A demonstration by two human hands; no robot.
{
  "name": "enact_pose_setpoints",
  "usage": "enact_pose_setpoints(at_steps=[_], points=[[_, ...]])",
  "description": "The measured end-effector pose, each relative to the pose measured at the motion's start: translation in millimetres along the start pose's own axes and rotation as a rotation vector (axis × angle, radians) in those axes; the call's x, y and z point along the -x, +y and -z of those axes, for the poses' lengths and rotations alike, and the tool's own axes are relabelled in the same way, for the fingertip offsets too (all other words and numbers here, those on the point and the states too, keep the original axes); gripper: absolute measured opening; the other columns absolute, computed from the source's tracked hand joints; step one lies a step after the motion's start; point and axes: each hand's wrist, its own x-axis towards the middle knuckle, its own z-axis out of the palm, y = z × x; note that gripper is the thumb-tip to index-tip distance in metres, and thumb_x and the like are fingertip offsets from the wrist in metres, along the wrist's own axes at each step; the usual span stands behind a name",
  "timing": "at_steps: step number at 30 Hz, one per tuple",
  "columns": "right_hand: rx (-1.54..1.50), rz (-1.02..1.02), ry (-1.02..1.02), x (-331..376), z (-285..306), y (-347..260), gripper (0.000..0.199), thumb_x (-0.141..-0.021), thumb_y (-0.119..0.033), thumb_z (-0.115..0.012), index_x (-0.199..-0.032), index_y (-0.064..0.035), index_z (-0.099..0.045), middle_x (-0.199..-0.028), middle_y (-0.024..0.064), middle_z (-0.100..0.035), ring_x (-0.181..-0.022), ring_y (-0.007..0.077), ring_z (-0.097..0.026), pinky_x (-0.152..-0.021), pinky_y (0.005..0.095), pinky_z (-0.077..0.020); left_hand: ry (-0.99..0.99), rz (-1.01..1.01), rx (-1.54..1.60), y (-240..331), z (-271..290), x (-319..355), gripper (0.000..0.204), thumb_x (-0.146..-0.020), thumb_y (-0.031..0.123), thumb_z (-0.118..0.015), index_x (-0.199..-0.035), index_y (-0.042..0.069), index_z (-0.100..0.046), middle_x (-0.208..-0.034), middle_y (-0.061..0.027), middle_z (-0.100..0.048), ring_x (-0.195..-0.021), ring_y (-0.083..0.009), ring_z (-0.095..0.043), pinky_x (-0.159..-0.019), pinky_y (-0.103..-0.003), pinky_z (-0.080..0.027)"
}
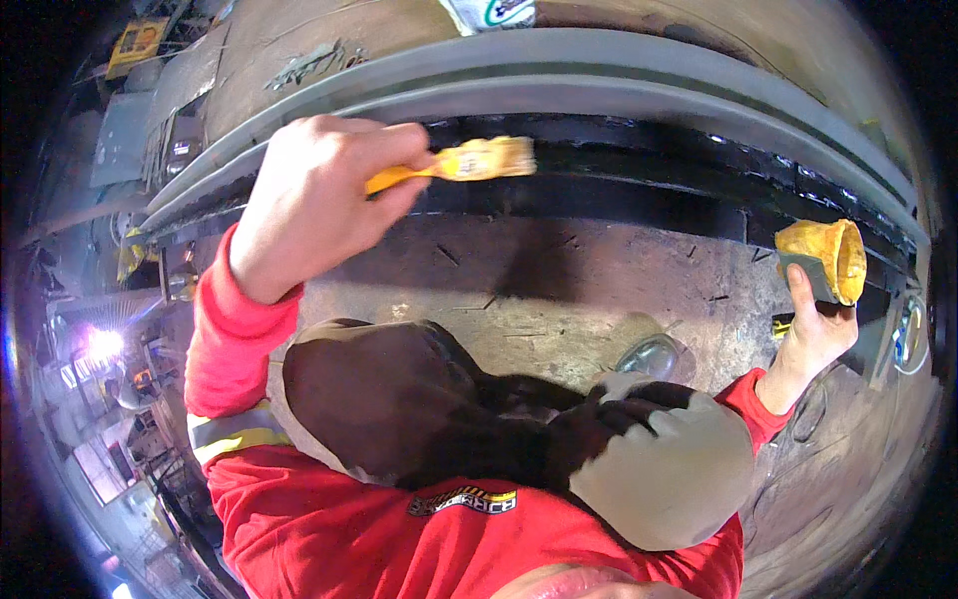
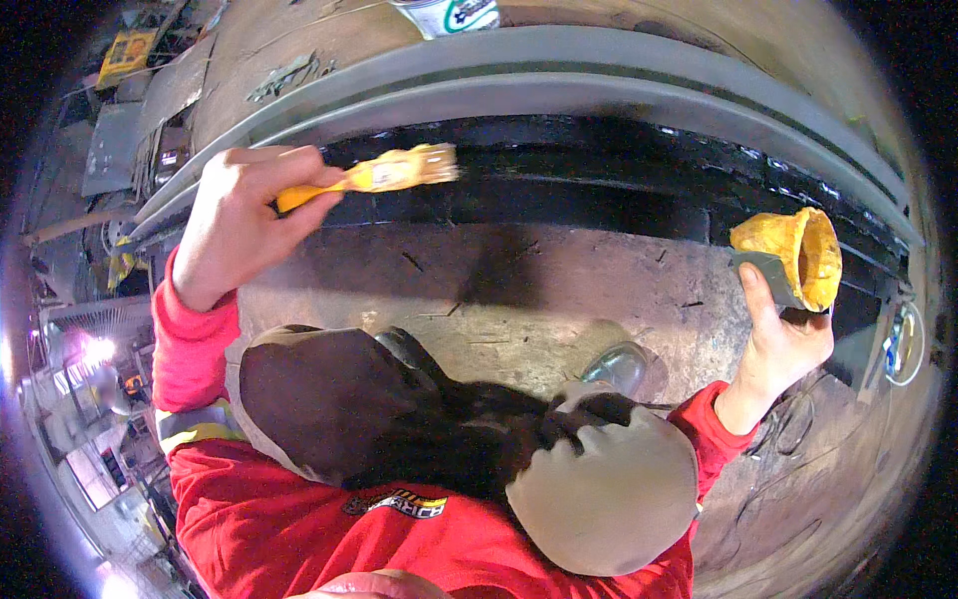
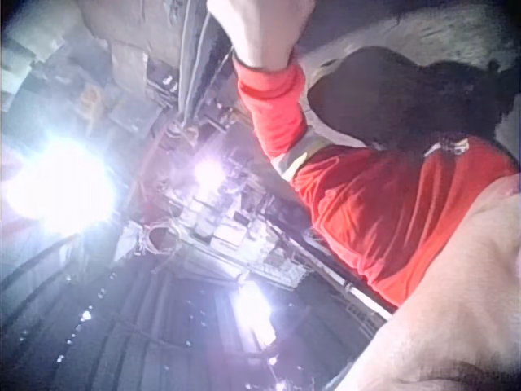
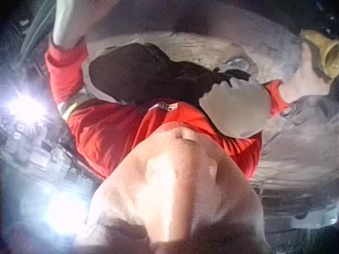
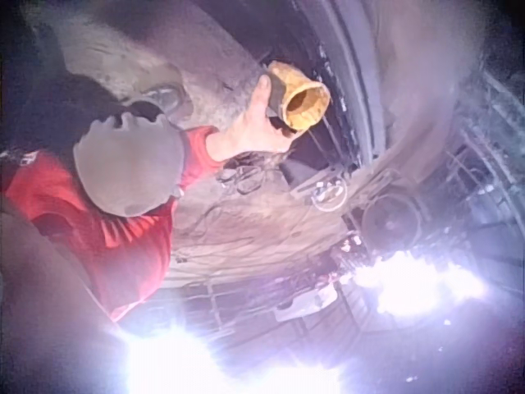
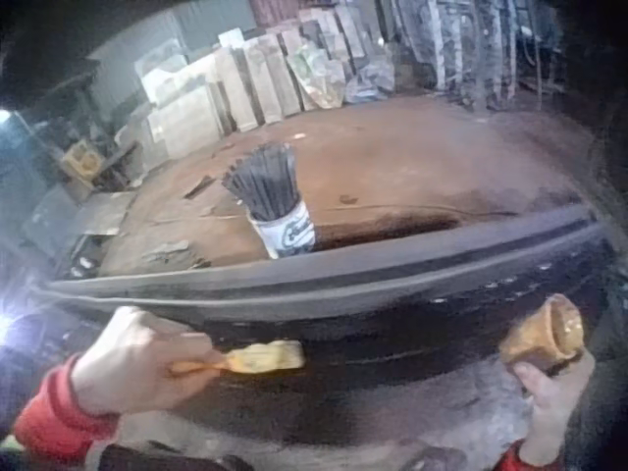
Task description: The person applies a yellow substance to a long, curved metal beam using a paintbrush. They repeatedly dip the brush into a small container held in the other hand and spread the substance along the beam's surface.
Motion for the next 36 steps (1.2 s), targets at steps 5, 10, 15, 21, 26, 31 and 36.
enact_pose_setpoints(at_steps=[5, 10, 15, 21, 26, 31, 36], points=[[-0.007, 0.006, -0.009, 1.3, -10.8, -1.3, 0.060, -0.068, 0.004, -0.086, -0.123, 0.0087, -0.062, -0.111, 0.0136, -0.071, -0.099, 0.0199, -0.069, -0.092, 0.0346, -0.0529, -0.078, 0.055, -0.232, -0.5, 1.3, 15.0, 0.013, -0.077, 0.011, -0.072, -0.086, 0.008, -0.064, -0.071, -0.0099, -0.061, -0.066, -0.0325, -0.063, -0.058, -0.041, -0.049], [0.012, -0.010, -0.038, 4.5, -22.0, 2.0, 0.060, -0.068, 0.003, -0.086, -0.123, 0.0086, -0.062, -0.111, 0.0137, -0.071, -0.100, 0.0198, -0.069, -0.092, 0.0340, -0.0529, -0.060, 0.104, -0.301, -2.4, 8.9, 34.6, 0.011, -0.076, 0.008, -0.072, -0.082, 0.005, -0.062, -0.070, -0.0101, -0.060, -0.065, -0.0311, -0.063, -0.059, -0.040, -0.049], [-0.002, -0.004, -0.038, 7.1, -21.0, -3.2, 0.059, -0.069, 0.004, -0.086, -0.123, 0.0083, -0.062, -0.112, 0.0134, -0.071, -0.100, 0.0194, -0.069, -0.093, 0.0337, -0.0527, 0.004, 0.047, -0.014, -7.9, 7.2, 32.7, 0.013, -0.074, 0.005, -0.074, -0.083, 0.004, -0.066, -0.075, -0.0099, -0.065, -0.071, -0.0307, -0.066, -0.063, -0.037, -0.052], [0.065, -0.020, -0.010, 3.4, -21.9, -4.3, 0.058, -0.069, 0.004, -0.086, -0.122, 0.0079, -0.063, -0.113, 0.0131, -0.070, -0.100, 0.0190, -0.068, -0.093, 0.0332, -0.0528, -0.021, 0.292, 0.139, -43.3, -12.9, 66.8, 0.012, -0.076, 0.008, -0.074, -0.082, 0.002, -0.066, -0.074, -0.0144, -0.066, -0.067, -0.0337, -0.066, -0.062, -0.037, -0.051], [0.034, -0.017, -0.031, 7.4, -27.2, 2.0, 0.058, -0.069, 0.004, -0.086, -0.122, 0.0077, -0.063, -0.113, 0.0130, -0.070, -0.101, 0.0190, -0.068, -0.094, 0.0330, -0.0522, 0.011, 0.351, -0.074, -33.6, 7.3, 79.7, 0.012, -0.076, 0.009, -0.074, -0.081, 0.003, -0.064, -0.074, -0.0143, -0.066, -0.070, -0.0362, -0.066, -0.061, -0.038, -0.051], [-0.001, 0.011, -0.066, 8.6, -31.6, -2.5, 0.060, -0.069, 0.004, -0.086, -0.124, 0.0072, -0.063, -0.114, 0.0125, -0.070, -0.101, 0.0188, -0.068, -0.095, 0.0331, -0.0516, -0.002, 0.316, -0.173, -27.1, 2.6, 83.2, 0.014, -0.074, 0.008, -0.075, -0.083, 0.003, -0.065, -0.075, -0.0137, -0.066, -0.069, -0.0338, -0.066, -0.061, -0.038, -0.051], [0.028, -0.028, -0.069, 6.4, -30.5, -8.3, 0.060, -0.070, 0.005, -0.084, -0.126, 0.0069, -0.062, -0.114, 0.0124, -0.070, -0.101, 0.0187, -0.068, -0.095, 0.0332, -0.0513, 0.142, 0.266, -0.153, -32.9, 4.8, 77.8, 0.012, -0.076, 0.007, -0.072, -0.085, 0.007, -0.065, -0.075, -0.0109, -0.065, -0.068, -0.0323, -0.065, -0.060, -0.040, -0.051]])
